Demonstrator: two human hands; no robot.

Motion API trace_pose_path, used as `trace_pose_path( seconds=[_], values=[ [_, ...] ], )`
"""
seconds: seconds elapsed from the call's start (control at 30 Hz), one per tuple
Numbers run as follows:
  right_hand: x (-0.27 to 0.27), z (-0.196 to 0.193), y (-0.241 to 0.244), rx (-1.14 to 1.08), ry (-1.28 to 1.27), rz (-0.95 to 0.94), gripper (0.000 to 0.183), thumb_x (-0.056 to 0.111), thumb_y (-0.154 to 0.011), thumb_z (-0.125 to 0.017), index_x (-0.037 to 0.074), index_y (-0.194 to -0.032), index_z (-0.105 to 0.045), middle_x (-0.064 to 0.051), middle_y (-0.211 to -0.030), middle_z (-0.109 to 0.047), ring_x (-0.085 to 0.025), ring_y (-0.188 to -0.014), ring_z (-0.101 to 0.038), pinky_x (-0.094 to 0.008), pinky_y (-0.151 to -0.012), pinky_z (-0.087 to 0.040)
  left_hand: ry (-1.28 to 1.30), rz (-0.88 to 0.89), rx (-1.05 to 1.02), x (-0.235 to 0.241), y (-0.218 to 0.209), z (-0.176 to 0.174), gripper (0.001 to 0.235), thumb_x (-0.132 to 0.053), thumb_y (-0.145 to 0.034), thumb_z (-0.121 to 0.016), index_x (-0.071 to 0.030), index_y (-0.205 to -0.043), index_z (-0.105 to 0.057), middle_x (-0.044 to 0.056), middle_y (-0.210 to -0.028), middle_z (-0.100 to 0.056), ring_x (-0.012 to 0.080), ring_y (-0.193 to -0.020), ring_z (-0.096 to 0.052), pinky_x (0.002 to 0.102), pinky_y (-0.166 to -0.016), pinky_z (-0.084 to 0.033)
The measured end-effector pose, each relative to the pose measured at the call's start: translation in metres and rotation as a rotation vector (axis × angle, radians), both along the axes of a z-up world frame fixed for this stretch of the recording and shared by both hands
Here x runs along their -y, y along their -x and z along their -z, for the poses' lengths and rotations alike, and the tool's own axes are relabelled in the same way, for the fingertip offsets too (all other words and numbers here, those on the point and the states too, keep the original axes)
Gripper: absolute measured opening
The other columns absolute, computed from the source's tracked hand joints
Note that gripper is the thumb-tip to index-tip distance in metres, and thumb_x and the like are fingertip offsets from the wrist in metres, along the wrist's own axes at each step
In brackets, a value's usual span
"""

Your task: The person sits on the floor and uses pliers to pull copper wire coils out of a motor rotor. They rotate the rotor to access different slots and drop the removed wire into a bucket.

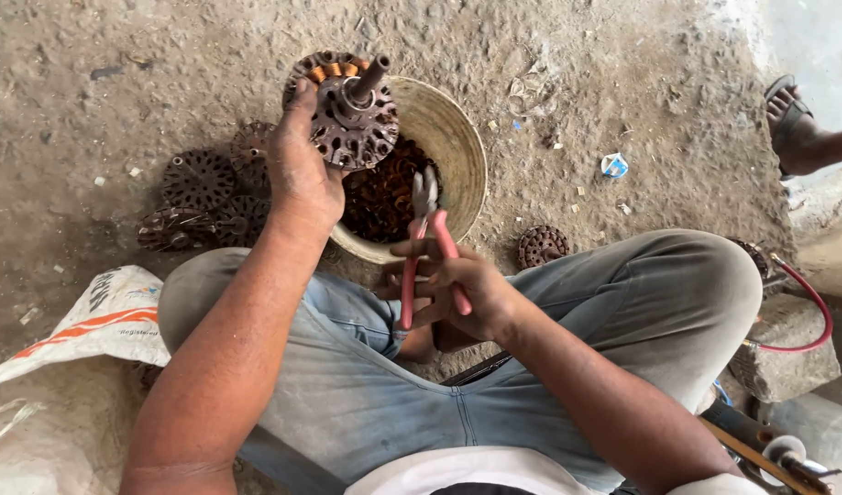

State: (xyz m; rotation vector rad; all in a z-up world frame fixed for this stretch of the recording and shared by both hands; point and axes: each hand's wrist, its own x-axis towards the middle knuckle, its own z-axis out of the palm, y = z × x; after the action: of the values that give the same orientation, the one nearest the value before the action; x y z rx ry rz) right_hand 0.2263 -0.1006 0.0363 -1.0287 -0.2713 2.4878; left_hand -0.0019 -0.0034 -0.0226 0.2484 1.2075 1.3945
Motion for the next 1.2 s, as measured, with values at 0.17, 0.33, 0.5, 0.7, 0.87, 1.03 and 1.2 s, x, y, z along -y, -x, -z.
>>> trace_pose_path(
  seconds=[0.17, 0.33, 0.5, 0.7, 0.87, 1.03, 1.2],
  values=[
    [0.003, 0.004, -0.004, -0.19, 0.044, -0.018, 0.071, 0.007, -0.076, -0.055, 0.003, -0.146, -0.044, -0.023, -0.143, -0.052, -0.051, -0.131, -0.055, -0.063, -0.103, -0.053, 0.043, -0.012, 0.018, 0.001, 0.0, -0.002, 0.066, -0.052, -0.08, -0.072, -0.013, -0.132, -0.061, 0.009, -0.124, -0.063, 0.0249, -0.117, -0.061, 0.045, -0.091, -0.053],
    [-0.002, 0.005, -0.011, -0.214, -0.105, -0.015, 0.075, 0.011, -0.077, -0.06, 0.0, -0.149, -0.043, -0.027, -0.146, -0.053, -0.047, -0.136, -0.054, -0.063, -0.102, -0.053, 0.017, -0.015, 0.043, -0.001, 0.001, -0.002, 0.068, -0.051, -0.081, -0.076, -0.012, -0.135, -0.061, 0.011, -0.138, -0.06, 0.0233, -0.121, -0.061, 0.042, -0.099, -0.05],
    [0.0, 0.003, -0.006, -0.208, -0.205, 0.014, 0.071, 0.01, -0.08, -0.057, -0.004, -0.148, -0.044, -0.028, -0.143, -0.055, -0.047, -0.134, -0.056, -0.056, -0.11, -0.051, 0.114, -0.019, -0.004, -0.004, 0.0, -0.003, 0.069, -0.049, -0.078, -0.072, -0.02, -0.138, -0.058, 0.004, -0.144, -0.051, 0.0198, -0.124, -0.051, 0.043, -0.094, -0.04],
    [-0.018, -0.004, -0.012, 0.265, -0.556, -0.002, 0.075, 0.003, -0.073, -0.052, -0.006, -0.147, -0.047, -0.025, -0.137, -0.061, -0.033, -0.123, -0.064, -0.047, -0.109, -0.05, 0.003, 0.076, 0.154, -0.001, 0.002, -0.016, 0.065, -0.04, -0.076, -0.076, -0.009, -0.13, -0.057, 0.016, -0.13, -0.056, 0.0301, -0.119, -0.057, 0.049, -0.098, -0.052],
    [-0.03, 0.005, -0.026, 0.3, -0.564, 0.163, 0.076, 0.003, -0.075, -0.051, -0.005, -0.15, -0.044, -0.021, -0.131, -0.063, -0.03, -0.117, -0.067, -0.044, -0.1, -0.057, 0.036, 0.216, 0.102, 0.004, -0.009, -0.027, 0.063, -0.043, -0.072, -0.074, -0.011, -0.123, -0.057, 0.014, -0.119, -0.06, 0.0308, -0.112, -0.061, 0.05, -0.094, -0.055],
    [-0.031, 0.024, -0.032, 0.365, -0.517, 0.276, 0.056, 0.003, -0.091, -0.056, -0.012, -0.144, -0.045, -0.013, -0.111, -0.062, -0.021, -0.08, -0.059, -0.035, -0.069, -0.053, 0.088, 0.449, 0.127, 0.014, -0.025, -0.037, 0.072, -0.053, -0.068, -0.077, -0.011, -0.124, -0.062, 0.013, -0.116, -0.067, 0.0305, -0.11, -0.065, 0.047, -0.091, -0.056],
    [-0.03, 0.034, -0.027, 0.327, -0.361, 0.243, 0.033, 0.011, -0.094, -0.056, -0.007, -0.122, -0.056, -0.011, -0.087, -0.064, -0.021, -0.061, -0.067, -0.036, -0.057, -0.06, -0.007, 0.564, 0.21, 0.023, -0.032, -0.046, 0.071, -0.049, -0.078, -0.078, -0.006, -0.13, -0.059, 0.013, -0.117, -0.068, 0.0273, -0.108, -0.069, 0.045, -0.091, -0.061]
  ],
)
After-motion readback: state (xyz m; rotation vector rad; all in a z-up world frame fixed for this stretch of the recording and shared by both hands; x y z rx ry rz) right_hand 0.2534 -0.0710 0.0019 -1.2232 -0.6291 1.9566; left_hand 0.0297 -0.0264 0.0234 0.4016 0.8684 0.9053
